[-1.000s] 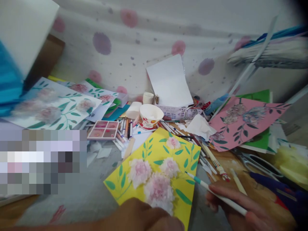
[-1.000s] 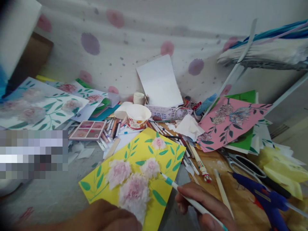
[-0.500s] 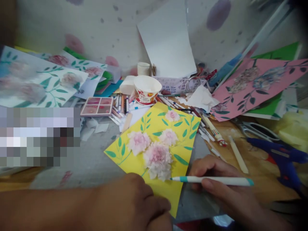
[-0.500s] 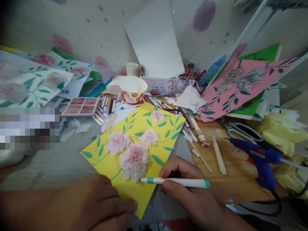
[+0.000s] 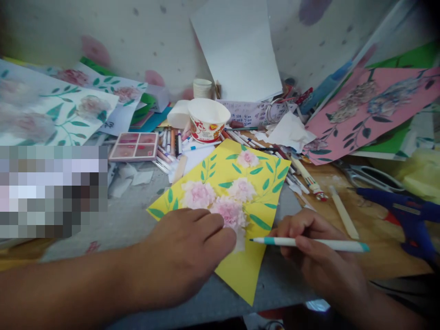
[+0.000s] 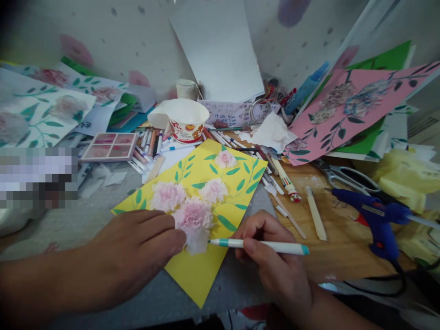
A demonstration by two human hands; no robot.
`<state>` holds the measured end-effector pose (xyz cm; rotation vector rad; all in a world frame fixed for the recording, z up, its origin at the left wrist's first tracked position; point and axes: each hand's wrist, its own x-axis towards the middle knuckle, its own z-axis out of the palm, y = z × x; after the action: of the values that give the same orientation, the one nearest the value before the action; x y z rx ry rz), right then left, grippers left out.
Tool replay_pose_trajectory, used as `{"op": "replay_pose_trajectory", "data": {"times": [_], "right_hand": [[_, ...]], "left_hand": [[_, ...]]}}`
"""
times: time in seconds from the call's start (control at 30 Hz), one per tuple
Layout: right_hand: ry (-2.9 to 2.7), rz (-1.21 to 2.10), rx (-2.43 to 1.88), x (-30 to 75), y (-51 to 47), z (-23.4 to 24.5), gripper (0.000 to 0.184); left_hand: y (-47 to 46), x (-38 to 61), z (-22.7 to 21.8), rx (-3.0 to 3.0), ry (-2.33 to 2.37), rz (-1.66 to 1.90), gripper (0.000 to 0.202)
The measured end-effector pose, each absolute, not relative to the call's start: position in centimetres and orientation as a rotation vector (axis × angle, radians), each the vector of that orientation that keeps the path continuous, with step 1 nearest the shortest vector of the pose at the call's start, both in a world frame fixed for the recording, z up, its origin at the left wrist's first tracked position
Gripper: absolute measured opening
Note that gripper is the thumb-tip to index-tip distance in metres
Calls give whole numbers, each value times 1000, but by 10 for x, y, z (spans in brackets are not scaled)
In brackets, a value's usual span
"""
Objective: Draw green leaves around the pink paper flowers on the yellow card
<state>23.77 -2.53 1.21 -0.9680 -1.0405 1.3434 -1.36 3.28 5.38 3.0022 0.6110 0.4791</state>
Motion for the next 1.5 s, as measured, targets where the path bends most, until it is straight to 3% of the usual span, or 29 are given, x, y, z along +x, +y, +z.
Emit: {"op": "replay_pose_trajectory", "data": {"times": [0.07, 0.2, 0.27, 0.47, 0.7, 1.0, 1.5], "right_hand": [[-992, 1348, -931, 238, -23, 14, 13], [-1071, 1382, -948, 235, -24, 15, 16], [-1087, 1409, -987, 233, -25, 14, 21], [-1007, 1484, -1028, 230, -24, 10, 27], [-1532, 1165, -1195, 227, -21, 22, 5], [-1810, 895, -1236, 219, -21, 31, 7], [-1733, 956, -1249, 224, -22, 24, 7]], "left_hand": [[36, -12, 49, 3002, 691, 465, 11], [38, -7, 42, 3061, 724, 420, 38], [38, -3, 39, 3076, 738, 422, 42], [42, 5, 31, 3077, 767, 450, 10], [53, 4, 33, 2895, 819, 356, 12], [59, 1, 38, 2746, 877, 227, 13], [58, 1, 36, 2717, 892, 239, 13]]}}
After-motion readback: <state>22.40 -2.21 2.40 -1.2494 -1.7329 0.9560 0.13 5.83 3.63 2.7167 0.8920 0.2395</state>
